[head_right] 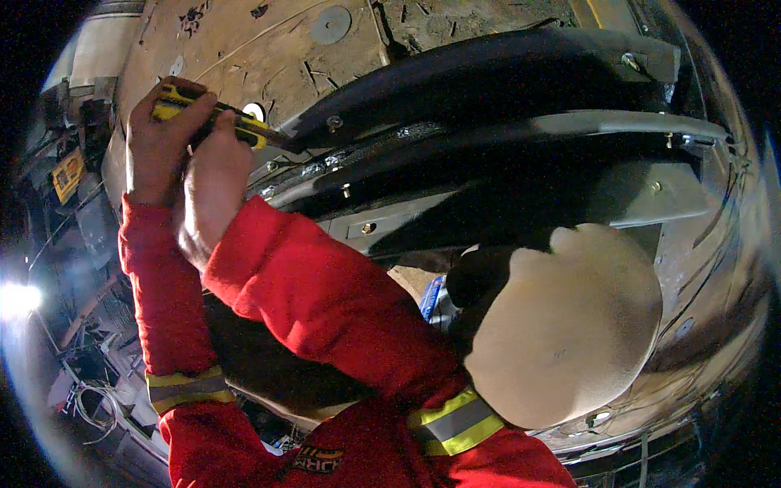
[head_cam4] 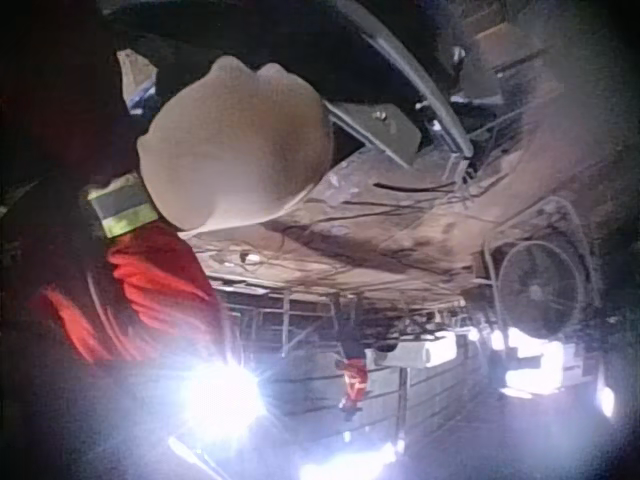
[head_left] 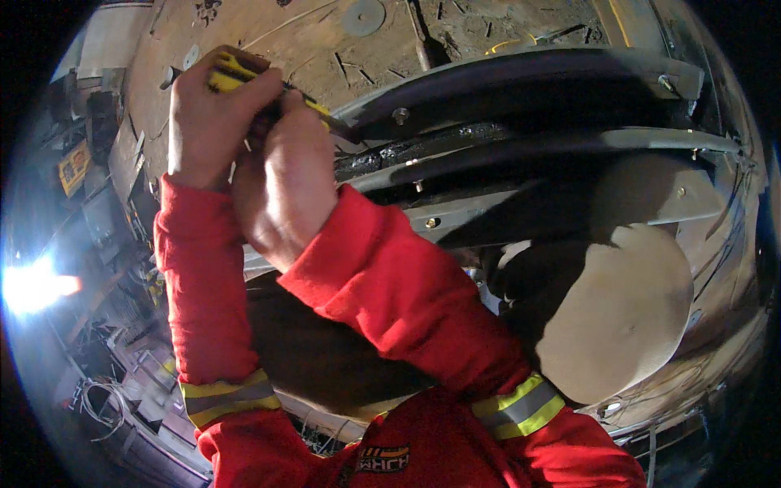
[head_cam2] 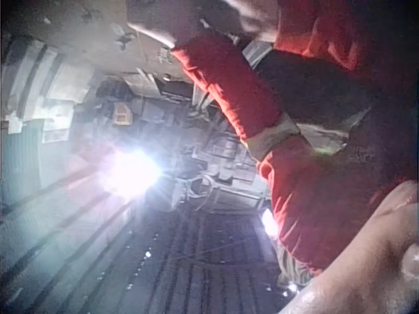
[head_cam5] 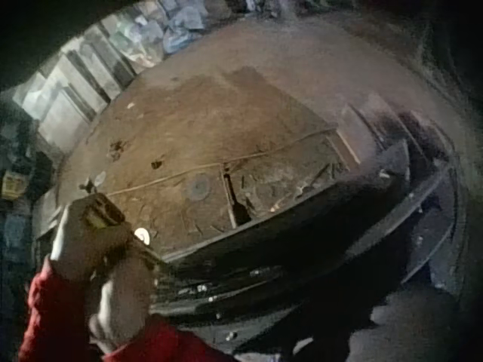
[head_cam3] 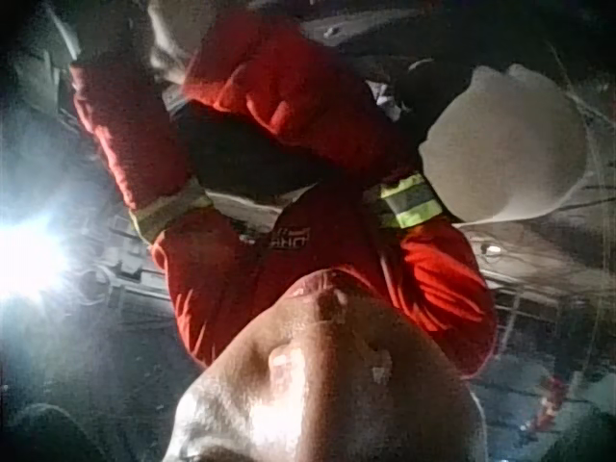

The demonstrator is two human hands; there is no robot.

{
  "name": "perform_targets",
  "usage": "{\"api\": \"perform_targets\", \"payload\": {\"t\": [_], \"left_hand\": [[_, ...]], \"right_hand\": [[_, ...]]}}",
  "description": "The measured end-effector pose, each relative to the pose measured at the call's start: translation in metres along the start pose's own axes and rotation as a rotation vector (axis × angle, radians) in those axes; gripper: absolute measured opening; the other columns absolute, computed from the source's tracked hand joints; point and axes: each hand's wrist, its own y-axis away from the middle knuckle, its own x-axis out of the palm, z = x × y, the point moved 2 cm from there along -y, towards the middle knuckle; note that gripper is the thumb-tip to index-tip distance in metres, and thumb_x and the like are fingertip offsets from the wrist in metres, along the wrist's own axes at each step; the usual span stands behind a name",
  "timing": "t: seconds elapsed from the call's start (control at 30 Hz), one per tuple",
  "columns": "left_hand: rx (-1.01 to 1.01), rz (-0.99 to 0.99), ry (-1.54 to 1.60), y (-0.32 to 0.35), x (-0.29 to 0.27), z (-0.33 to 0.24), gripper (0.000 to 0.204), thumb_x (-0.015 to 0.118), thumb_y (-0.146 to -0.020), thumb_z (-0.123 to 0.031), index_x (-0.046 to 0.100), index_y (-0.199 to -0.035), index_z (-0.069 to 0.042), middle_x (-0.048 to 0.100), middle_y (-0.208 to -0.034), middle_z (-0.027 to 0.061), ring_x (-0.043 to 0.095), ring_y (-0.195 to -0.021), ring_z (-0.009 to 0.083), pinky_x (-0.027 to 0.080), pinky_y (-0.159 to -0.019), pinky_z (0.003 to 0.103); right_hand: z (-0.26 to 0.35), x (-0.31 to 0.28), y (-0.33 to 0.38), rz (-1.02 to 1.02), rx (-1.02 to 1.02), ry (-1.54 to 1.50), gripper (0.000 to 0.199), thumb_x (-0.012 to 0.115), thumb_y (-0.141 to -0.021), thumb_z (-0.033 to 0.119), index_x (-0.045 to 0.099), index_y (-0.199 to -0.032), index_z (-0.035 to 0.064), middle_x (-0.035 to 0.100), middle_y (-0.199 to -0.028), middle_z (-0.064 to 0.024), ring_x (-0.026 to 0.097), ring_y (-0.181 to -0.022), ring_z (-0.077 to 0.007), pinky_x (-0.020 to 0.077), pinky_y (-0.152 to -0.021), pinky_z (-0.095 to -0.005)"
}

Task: The person uses a utility knife to scrape and clean the surface of long metal beams resting on a workbench. They systematically remove debris and residue from the edges and flat surfaces of the beams, working along their length.

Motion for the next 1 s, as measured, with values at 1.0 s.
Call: {"api": "perform_targets", "payload": {"t": [1.0], "left_hand": [[-0.036,0.112,-0.142,-0.019,-0.001,-0.008,0.015,0.071,-0.079,-0.013,0.067,-0.091,-0.004,0.066,-0.084,0.005,0.061,-0.075,0.011,0.051,-0.07,0.027]], "right_hand": [[-0.007,0.004,-0.023,-0.315,-0.092,0.23,0.064,0.038,-0.1,0.045,0.051,-0.113,-0.0169,0.057,-0.115,-0.0316,0.059,-0.105,-0.0385,0.0474,-0.088,-0.0417]]}}
